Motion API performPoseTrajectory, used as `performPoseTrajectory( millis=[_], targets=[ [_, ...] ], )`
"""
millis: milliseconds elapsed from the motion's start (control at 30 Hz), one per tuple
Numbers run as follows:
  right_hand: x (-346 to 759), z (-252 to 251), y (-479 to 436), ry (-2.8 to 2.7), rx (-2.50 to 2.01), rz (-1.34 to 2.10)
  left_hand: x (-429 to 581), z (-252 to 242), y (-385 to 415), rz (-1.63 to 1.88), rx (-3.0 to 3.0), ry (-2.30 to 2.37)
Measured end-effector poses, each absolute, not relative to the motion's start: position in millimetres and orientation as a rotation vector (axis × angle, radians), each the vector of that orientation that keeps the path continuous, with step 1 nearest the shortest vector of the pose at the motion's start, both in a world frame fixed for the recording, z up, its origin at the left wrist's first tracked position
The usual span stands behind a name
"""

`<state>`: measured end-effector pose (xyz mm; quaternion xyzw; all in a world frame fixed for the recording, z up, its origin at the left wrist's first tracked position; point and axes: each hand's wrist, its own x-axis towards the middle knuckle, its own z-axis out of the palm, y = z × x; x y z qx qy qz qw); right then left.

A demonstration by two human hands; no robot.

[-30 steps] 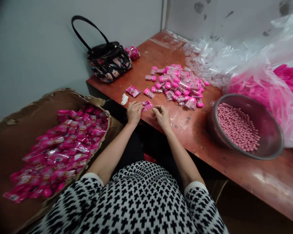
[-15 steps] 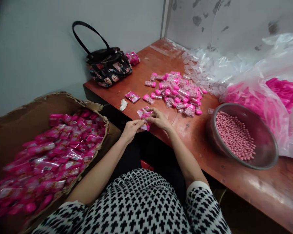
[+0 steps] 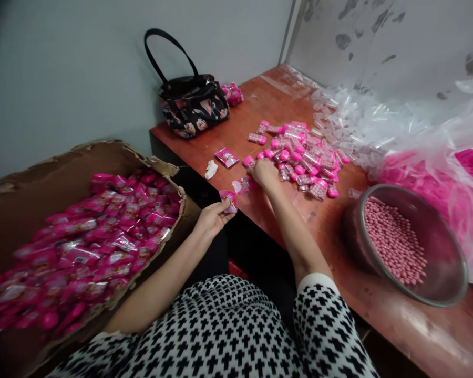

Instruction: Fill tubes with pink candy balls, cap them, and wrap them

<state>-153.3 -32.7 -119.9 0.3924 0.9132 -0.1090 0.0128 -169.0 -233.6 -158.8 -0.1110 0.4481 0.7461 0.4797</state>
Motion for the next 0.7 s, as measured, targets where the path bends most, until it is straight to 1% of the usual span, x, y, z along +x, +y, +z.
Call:
performPoseTrajectory(
  millis=[67, 133, 167, 200, 267, 333, 433, 567, 700],
  targets=[
    [-143.6, -118.9, -34.5, 2.877, 1.216, -0.434, -170.5, -154.0, -232.3, 1.886, -0.438, 1.000],
    [-124.9, -116.2, -45.9, 2.972, 1.256, -0.636, -171.4, -148.9, -230.2, 1.927, -0.575, 0.924],
    [-112.9, -114.7, -55.9, 3.022, 1.279, -0.815, -171.5, -146.6, -229.0, 1.941, -0.628, 0.893],
    [-99.8, -113.4, -68.6, 3.030, 1.278, -1.071, -171.3, -144.8, -227.8, 1.954, -0.667, 0.863],
    [-73.5, -112.9, -99.6, 2.840, 1.204, -1.636, -169.8, -142.8, -225.3, 1.982, -0.709, 0.813],
    [-51.5, -116.5, -132.5, 2.629, 1.141, -1.977, -166.6, -142.6, -222.7, 1.999, -0.713, 0.787],
    [-33.6, -128.3, -170.5, 2.499, 1.156, -2.122, -158.5, -143.1, -218.9, 1.999, -0.650, 0.752],
    [-29.0, -142.4, -187.9, 2.542, 1.275, -2.081, -144.0, -140.2, -215.6, 2.032, -0.518, 0.683],
    [-26.1, -146.3, -184.8, 2.601, 1.342, -2.030, -131.2, -138.4, -214.6, 2.046, -0.449, 0.730]
  ],
)
